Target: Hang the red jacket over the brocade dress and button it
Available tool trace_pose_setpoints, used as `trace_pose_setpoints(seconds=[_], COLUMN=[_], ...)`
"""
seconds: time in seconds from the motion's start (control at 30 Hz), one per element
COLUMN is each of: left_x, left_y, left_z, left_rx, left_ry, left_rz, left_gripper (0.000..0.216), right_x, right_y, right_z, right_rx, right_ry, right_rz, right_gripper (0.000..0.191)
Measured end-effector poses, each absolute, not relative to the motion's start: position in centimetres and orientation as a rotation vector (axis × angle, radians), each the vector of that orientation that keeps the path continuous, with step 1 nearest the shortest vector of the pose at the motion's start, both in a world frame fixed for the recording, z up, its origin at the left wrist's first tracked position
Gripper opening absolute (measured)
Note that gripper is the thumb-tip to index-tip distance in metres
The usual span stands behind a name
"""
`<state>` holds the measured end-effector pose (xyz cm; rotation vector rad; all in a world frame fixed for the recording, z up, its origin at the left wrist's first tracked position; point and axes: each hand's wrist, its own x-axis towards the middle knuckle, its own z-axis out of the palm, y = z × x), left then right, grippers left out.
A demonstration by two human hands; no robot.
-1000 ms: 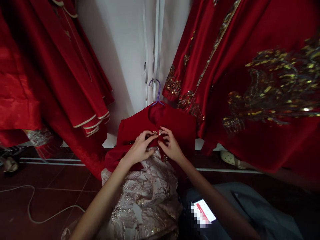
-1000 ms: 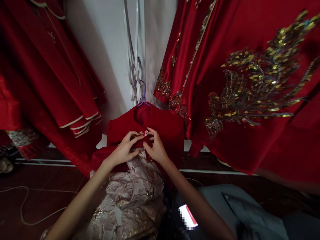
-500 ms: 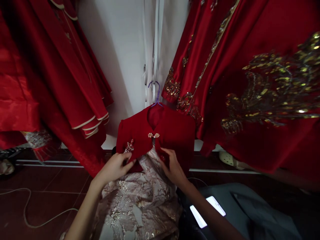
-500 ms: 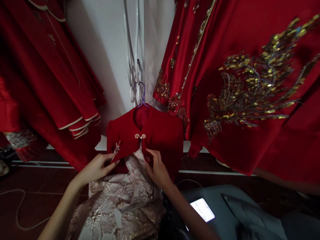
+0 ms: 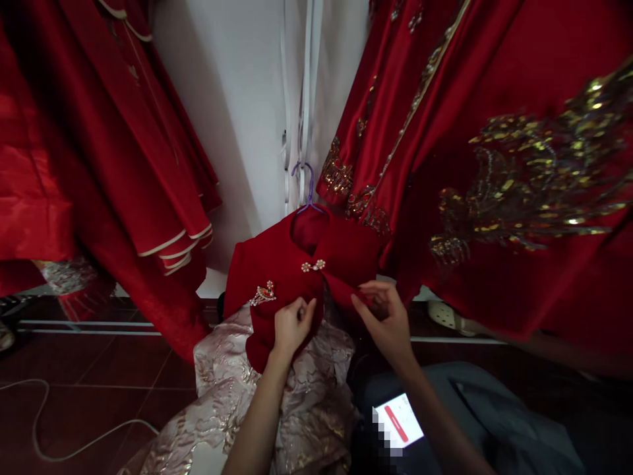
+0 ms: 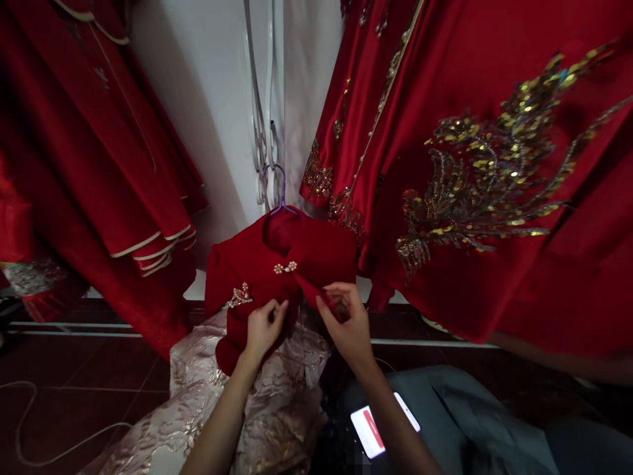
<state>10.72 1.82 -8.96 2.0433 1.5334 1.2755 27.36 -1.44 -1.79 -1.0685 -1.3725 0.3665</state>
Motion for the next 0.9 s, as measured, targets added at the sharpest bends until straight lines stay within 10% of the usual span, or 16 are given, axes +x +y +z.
trace_pose_setpoints(seconds=[0.2, 0.43, 0.9], left_x=[8.5, 7.7, 6.5], left_y=[2.6, 4.4, 4.8], left_z=[-8.7, -10.2, -10.4], left_rx=[1.372, 1.265, 1.016], left_ry=[1.744, 1.558, 1.191], left_rz=[2.169, 2.042, 2.078], left_gripper=[0.017, 0.029, 0.028], right_x=[24.3, 23.1, 15.5], right_y=[-3.2, -2.4, 5.4], right_z=[-2.5, -2.6, -6.3], right_rx=[-1.018, -0.932, -0.942], right_ry=[-1.376, -1.438, -1.604], right_rz=[0.801, 1.145, 0.774], right_gripper=[0.029, 0.031, 0.022])
